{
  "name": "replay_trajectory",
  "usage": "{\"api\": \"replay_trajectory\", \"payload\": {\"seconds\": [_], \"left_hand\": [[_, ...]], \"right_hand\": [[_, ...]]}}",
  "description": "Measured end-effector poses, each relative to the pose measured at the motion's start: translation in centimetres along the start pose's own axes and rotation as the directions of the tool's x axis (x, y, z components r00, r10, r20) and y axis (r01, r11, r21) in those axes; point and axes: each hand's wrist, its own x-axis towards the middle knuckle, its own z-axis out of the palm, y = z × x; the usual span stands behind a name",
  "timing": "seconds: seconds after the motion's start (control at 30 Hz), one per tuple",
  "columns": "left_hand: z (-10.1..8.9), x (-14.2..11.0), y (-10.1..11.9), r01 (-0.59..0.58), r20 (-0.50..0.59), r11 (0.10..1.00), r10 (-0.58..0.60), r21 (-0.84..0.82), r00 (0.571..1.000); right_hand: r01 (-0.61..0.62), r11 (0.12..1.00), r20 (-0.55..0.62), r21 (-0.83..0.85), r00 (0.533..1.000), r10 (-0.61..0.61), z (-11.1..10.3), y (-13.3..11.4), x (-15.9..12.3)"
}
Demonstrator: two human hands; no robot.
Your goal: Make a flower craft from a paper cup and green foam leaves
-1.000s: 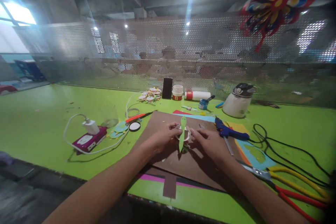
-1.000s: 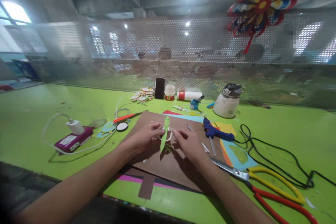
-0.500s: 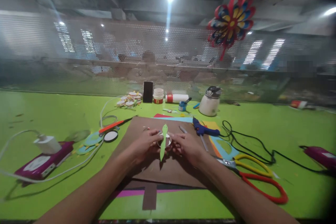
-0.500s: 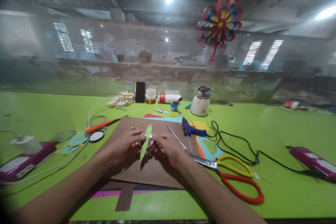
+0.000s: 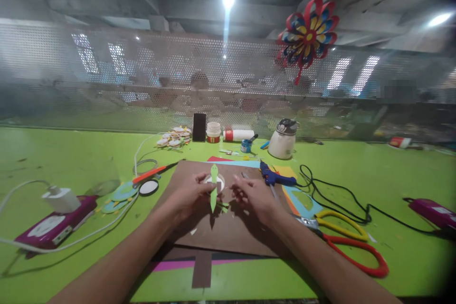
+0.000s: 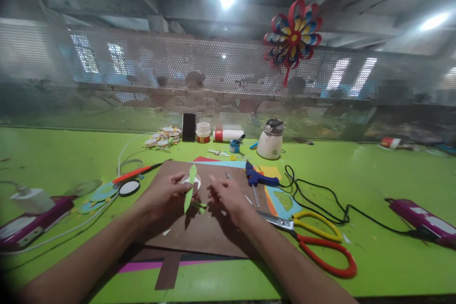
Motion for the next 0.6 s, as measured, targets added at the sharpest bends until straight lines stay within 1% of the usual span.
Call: {"api": "replay_trajectory", "payload": {"seconds": [0.03, 0.1, 0.13, 0.17, 0.2, 0.27, 0.37, 0.47, 0.53, 0.6], "left_hand": [[-0.5, 0.1, 0.5, -0.031, -0.065, 0.999, 0.029, -0.025, 0.997], [-1.5, 0.4, 1.8, -0.084, -0.183, 0.994, 0.068, -0.077, 0.981], [-2.1, 0.6, 2.5, -0.148, -0.255, 0.979, 0.109, -0.139, 0.961], [-2.7, 0.8, 3.1, -0.226, -0.353, 0.955, 0.147, -0.194, 0.924], [-3.3, 1.0, 3.6, -0.271, -0.416, 0.94, 0.167, -0.206, 0.894], [-4.2, 1.4, 4.4, -0.322, -0.489, 0.922, 0.184, -0.214, 0.853], [-5.1, 1.7, 4.6, -0.362, -0.535, 0.905, 0.198, -0.221, 0.821], [-5.2, 1.9, 4.3, -0.38, -0.544, 0.897, 0.207, -0.227, 0.813], [-4.9, 1.8, 3.9, -0.361, -0.514, 0.903, 0.2, -0.234, 0.834], [-4.3, 1.6, 3.3, -0.308, -0.446, 0.919, 0.175, -0.245, 0.878]], "right_hand": [[0.032, 0.999, -0.062, 0.011, 0.998, -0.031, -0.5, -0.4, 0.3], [0.112, 0.993, -0.181, 0.029, 0.978, -0.105, -2.0, -1.3, 0.9], [0.149, 0.988, -0.238, 0.037, 0.962, -0.136, -2.8, -1.8, 1.2], [0.182, 0.983, -0.288, 0.041, 0.944, -0.163, -3.7, -2.3, 1.4], [0.211, 0.977, -0.336, 0.039, 0.923, -0.187, -4.5, -2.7, 1.7], [0.252, 0.967, -0.404, 0.03, 0.888, -0.219, -6.0, -3.2, 2.1], [0.273, 0.962, -0.46, -0.004, 0.854, -0.244, -7.2, -3.1, 2.6], [0.246, 0.967, -0.464, -0.064, 0.851, -0.247, -7.6, -2.3, 3.2], [0.222, 0.968, -0.44, -0.118, 0.862, -0.251, -7.6, -1.6, 3.5], [0.205, 0.961, -0.4, -0.187, 0.877, -0.265, -7.3, -0.9, 3.7]]}}
